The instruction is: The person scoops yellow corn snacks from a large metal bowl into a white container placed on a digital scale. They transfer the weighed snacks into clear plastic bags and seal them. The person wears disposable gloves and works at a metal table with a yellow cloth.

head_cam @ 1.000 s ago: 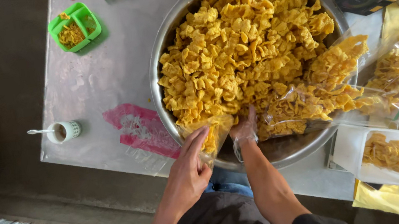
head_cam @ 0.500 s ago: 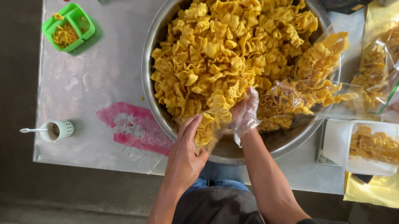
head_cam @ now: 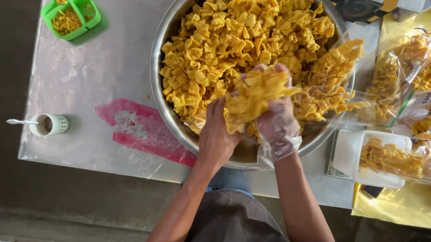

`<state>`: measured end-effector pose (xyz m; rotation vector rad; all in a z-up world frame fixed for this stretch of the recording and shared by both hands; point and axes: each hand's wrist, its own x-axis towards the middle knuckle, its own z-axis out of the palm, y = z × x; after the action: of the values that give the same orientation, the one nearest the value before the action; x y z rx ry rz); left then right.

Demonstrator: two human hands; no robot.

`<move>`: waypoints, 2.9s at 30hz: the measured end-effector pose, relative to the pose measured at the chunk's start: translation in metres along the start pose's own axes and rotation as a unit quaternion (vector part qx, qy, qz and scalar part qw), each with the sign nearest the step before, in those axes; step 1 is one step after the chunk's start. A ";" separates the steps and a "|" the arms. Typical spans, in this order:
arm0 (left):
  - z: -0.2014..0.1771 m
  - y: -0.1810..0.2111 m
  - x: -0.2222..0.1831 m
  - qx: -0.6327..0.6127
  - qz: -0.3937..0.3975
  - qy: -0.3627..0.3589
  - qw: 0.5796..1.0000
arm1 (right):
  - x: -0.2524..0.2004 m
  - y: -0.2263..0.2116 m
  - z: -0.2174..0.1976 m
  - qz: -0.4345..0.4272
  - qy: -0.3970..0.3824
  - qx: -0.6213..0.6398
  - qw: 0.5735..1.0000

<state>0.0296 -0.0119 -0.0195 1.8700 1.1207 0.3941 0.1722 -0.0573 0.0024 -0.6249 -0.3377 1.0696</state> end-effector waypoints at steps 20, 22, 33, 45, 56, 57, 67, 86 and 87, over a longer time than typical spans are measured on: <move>-0.037 0.004 -0.027 -0.112 0.011 0.041 0.993 | 0.029 -0.025 -0.009 0.082 0.063 -0.423 0.900; -0.049 0.015 -0.042 -0.094 0.052 0.051 0.993 | 0.055 -0.011 -0.027 0.106 0.054 -0.473 0.873; -0.054 -0.013 -0.028 0.007 0.047 0.096 0.994 | 0.122 0.081 0.008 0.270 -0.156 -0.835 0.453; -0.051 -0.018 -0.037 0.012 0.034 0.027 0.999 | 0.076 0.073 -0.090 0.270 -0.035 -0.700 0.661; -0.014 -0.003 -0.031 -0.009 0.003 -0.041 0.999 | 0.007 -0.077 -0.028 0.237 0.002 -0.447 0.862; -0.013 0.002 -0.031 -0.027 0.000 -0.046 0.999 | 0.003 -0.080 -0.028 0.250 -0.017 -0.473 0.845; 0.004 0.015 -0.043 -0.104 0.033 -0.059 0.992 | -0.029 -0.089 0.030 0.245 -0.126 -0.842 0.464; -0.012 -0.025 -0.044 0.006 0.031 -0.016 0.999 | -0.025 -0.035 -0.049 0.150 0.223 -0.483 0.833; -0.017 -0.026 -0.041 0.003 0.040 -0.014 0.999 | -0.020 -0.024 -0.071 0.151 0.233 -0.468 0.839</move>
<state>-0.0175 -0.0323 -0.0249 1.9247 1.0313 0.4091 0.2187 -0.1055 -0.0375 -1.8392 -0.3280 0.9644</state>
